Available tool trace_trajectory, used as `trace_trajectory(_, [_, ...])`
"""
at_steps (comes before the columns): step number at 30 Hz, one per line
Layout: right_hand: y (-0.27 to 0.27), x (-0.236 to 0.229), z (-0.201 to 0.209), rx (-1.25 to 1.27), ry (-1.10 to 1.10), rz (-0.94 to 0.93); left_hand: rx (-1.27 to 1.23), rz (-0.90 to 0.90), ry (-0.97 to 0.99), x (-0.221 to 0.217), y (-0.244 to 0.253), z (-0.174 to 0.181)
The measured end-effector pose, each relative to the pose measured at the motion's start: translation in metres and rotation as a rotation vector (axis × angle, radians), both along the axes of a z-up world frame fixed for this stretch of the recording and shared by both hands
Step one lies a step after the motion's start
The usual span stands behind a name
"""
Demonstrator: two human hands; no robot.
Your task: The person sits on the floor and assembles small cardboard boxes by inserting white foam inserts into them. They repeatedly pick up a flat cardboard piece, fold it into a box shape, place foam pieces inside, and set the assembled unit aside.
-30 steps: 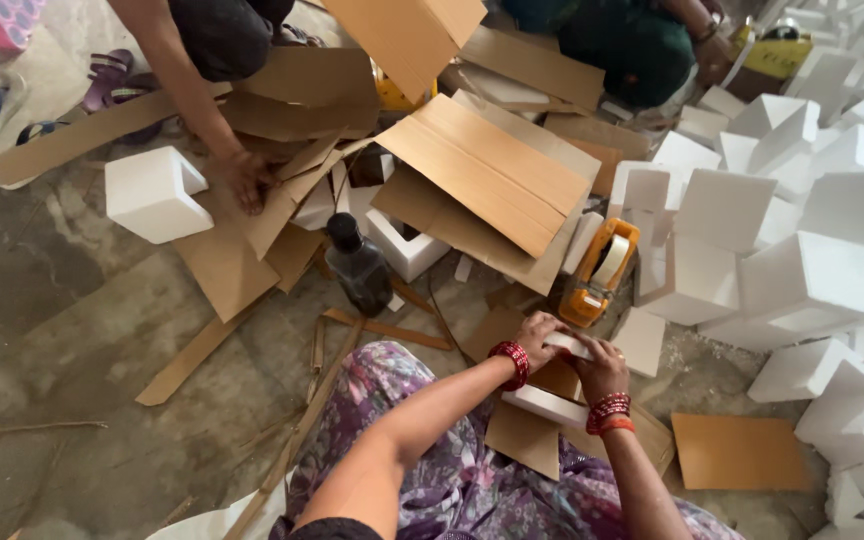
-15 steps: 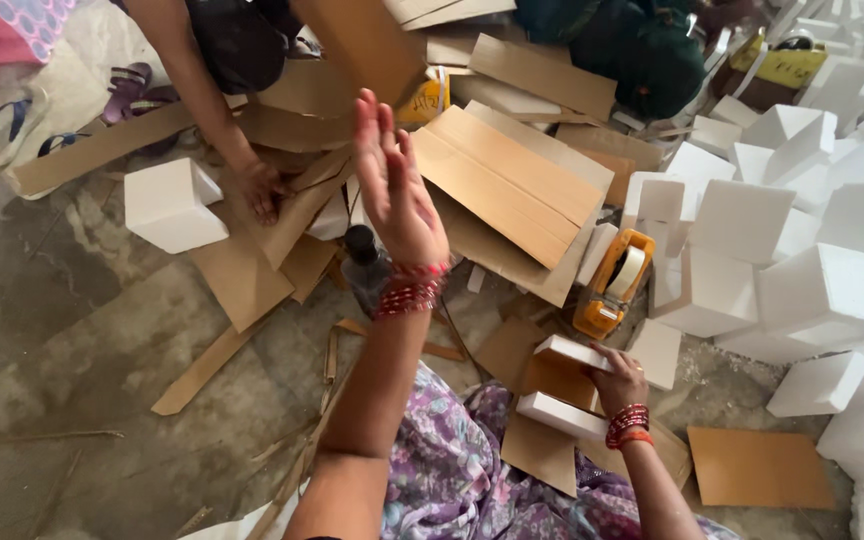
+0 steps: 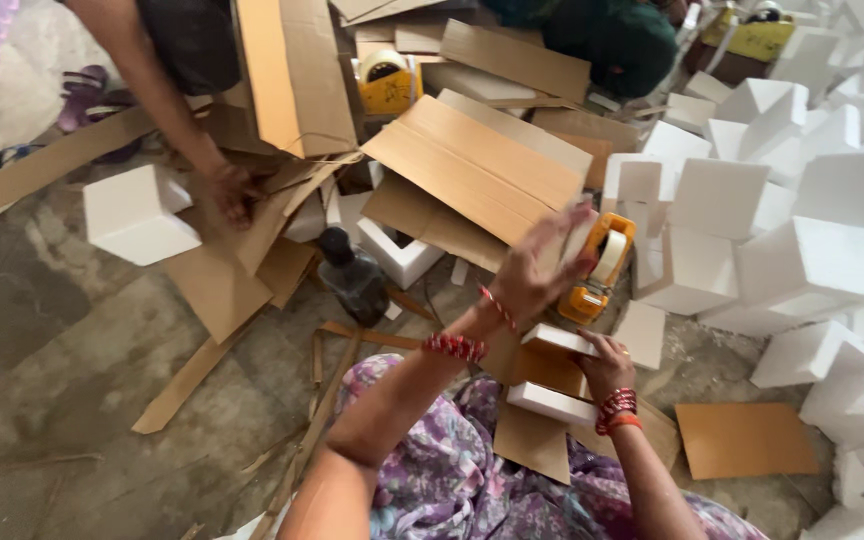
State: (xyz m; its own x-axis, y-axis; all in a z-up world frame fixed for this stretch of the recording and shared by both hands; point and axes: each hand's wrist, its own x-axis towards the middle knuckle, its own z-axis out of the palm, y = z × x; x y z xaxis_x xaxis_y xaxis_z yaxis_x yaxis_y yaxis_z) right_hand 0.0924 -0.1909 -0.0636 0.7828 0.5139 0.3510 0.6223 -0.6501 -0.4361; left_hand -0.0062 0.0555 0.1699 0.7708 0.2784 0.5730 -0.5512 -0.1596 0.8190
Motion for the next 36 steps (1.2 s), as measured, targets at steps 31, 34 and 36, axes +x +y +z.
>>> trace_trajectory(31, [0.010, -0.021, 0.011, -0.098, 0.148, -0.233, 0.851, 0.072, 0.350, 0.034, -0.046, -0.254])
trace_trajectory(34, [0.014, -0.022, 0.011, -0.089, 0.124, -0.241, 0.886, 0.064, 0.396, 0.033, -0.042, -0.246])
trace_trajectory(36, [0.015, -0.020, 0.009, -0.048, 0.062, -0.206, 0.930, 0.073, 0.438, 0.033, -0.043, -0.239])
